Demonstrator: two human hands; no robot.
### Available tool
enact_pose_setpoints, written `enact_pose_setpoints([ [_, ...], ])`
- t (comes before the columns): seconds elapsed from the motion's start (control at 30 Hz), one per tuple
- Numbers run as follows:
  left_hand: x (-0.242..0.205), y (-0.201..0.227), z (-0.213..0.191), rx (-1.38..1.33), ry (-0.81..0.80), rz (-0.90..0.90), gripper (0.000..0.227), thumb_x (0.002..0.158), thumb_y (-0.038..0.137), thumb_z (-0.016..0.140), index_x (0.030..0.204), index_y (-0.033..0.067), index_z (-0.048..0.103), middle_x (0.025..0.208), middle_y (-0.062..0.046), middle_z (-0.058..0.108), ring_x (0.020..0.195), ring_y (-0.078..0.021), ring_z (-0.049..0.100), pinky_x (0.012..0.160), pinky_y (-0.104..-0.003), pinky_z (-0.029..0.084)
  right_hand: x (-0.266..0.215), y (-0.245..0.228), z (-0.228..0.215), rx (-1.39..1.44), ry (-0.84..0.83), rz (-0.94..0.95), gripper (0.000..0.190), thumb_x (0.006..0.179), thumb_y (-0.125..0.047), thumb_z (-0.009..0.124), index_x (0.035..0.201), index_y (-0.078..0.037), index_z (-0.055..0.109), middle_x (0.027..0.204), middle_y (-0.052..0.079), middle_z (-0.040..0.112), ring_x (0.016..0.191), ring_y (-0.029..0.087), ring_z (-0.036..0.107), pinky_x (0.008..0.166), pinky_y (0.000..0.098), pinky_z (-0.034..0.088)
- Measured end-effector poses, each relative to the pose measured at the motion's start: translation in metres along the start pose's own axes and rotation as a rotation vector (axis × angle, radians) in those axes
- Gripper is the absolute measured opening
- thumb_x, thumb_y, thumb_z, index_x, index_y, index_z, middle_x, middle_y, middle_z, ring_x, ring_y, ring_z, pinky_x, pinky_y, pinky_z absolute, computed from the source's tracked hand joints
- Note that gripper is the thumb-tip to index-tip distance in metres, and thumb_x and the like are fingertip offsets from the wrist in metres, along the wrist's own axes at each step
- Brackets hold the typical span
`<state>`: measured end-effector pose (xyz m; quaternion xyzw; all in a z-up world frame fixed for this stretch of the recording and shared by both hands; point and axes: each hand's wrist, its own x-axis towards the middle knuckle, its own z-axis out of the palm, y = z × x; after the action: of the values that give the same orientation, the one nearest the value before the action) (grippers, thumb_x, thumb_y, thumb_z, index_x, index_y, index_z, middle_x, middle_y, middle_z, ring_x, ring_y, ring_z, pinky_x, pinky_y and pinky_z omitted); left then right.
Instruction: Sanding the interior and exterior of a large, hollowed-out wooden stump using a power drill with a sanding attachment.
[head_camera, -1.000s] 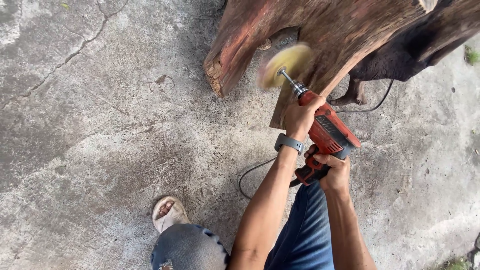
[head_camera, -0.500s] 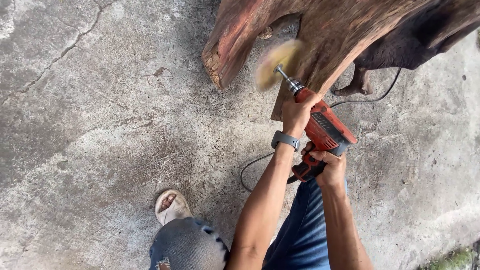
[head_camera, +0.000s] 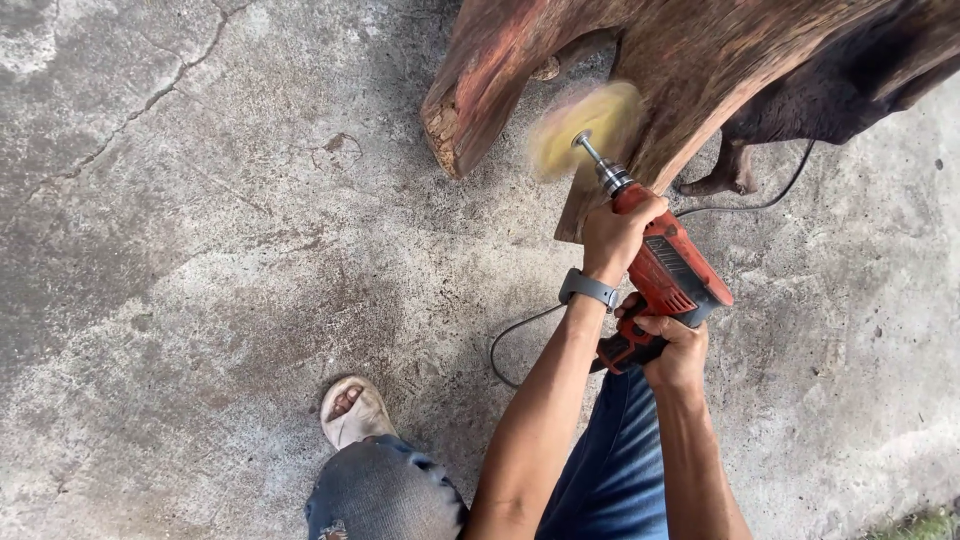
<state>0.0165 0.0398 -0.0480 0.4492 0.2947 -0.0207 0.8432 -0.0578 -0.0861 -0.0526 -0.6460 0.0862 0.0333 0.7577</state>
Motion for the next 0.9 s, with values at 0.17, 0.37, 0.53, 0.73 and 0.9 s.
enact_pose_setpoints([
  [0.17, 0.009, 0.003, 0.001, 0.021, 0.007, 0.004, 0.069, 0.062, 0.054, 0.077, 0.105, 0.0007, 0.070, 0.097, -0.020, 0.070, 0.105, -0.0355, 0.069, 0.086, -0.043, 0.051, 0.004, -0.004, 0.010, -0.003, 0.013, 0.007, 0.037, 0.053, 0.011, 0.067, 0.090, 0.008, 0.068, 0.073, 0.024, 0.066, 0.063, 0.038, 0.071, 0.058, 0.0476, 0.062],
  [0.37, 0.005, 0.026, -0.001, 0.040, 0.007, 0.013, 0.075, 0.061, 0.053, 0.076, 0.110, -0.0032, 0.069, 0.101, -0.024, 0.070, 0.107, -0.0378, 0.068, 0.087, -0.044, 0.051, 0.015, -0.010, 0.021, 0.046, -0.001, 0.011, 0.033, 0.055, 0.012, 0.065, 0.088, 0.009, 0.066, 0.073, 0.027, 0.064, 0.064, 0.041, 0.071, 0.056, 0.0503, 0.062],
  [0.53, 0.007, 0.034, 0.000, 0.017, 0.007, 0.007, 0.076, 0.061, 0.051, 0.075, 0.110, -0.0063, 0.068, 0.103, -0.026, 0.069, 0.111, -0.0381, 0.067, 0.090, -0.043, 0.049, 0.018, -0.013, 0.028, -0.037, 0.032, -0.051, 0.036, 0.053, 0.014, 0.068, 0.089, 0.010, 0.069, 0.073, 0.023, 0.066, 0.061, 0.035, 0.070, 0.055, 0.0521, 0.061],
  [0.73, 0.006, 0.021, -0.003, -0.007, 0.010, 0.002, 0.072, 0.063, 0.050, 0.075, 0.107, -0.0063, 0.068, 0.099, -0.025, 0.067, 0.108, -0.0381, 0.066, 0.090, -0.045, 0.048, 0.013, -0.006, 0.016, 0.012, -0.023, -0.003, 0.033, 0.054, 0.015, 0.065, 0.086, 0.009, 0.066, 0.072, 0.027, 0.064, 0.063, 0.041, 0.072, 0.056, 0.0521, 0.061],
  [0.9, 0.003, 0.008, -0.013, -0.039, 0.019, -0.019, 0.063, 0.066, 0.048, 0.076, 0.104, -0.0013, 0.069, 0.097, -0.022, 0.068, 0.105, -0.0343, 0.066, 0.088, -0.043, 0.048, 0.006, 0.012, 0.014, -0.031, 0.028, 0.003, 0.032, 0.056, 0.015, 0.066, 0.087, 0.011, 0.068, 0.073, 0.025, 0.066, 0.064, 0.037, 0.072, 0.059, 0.0488, 0.061],
])
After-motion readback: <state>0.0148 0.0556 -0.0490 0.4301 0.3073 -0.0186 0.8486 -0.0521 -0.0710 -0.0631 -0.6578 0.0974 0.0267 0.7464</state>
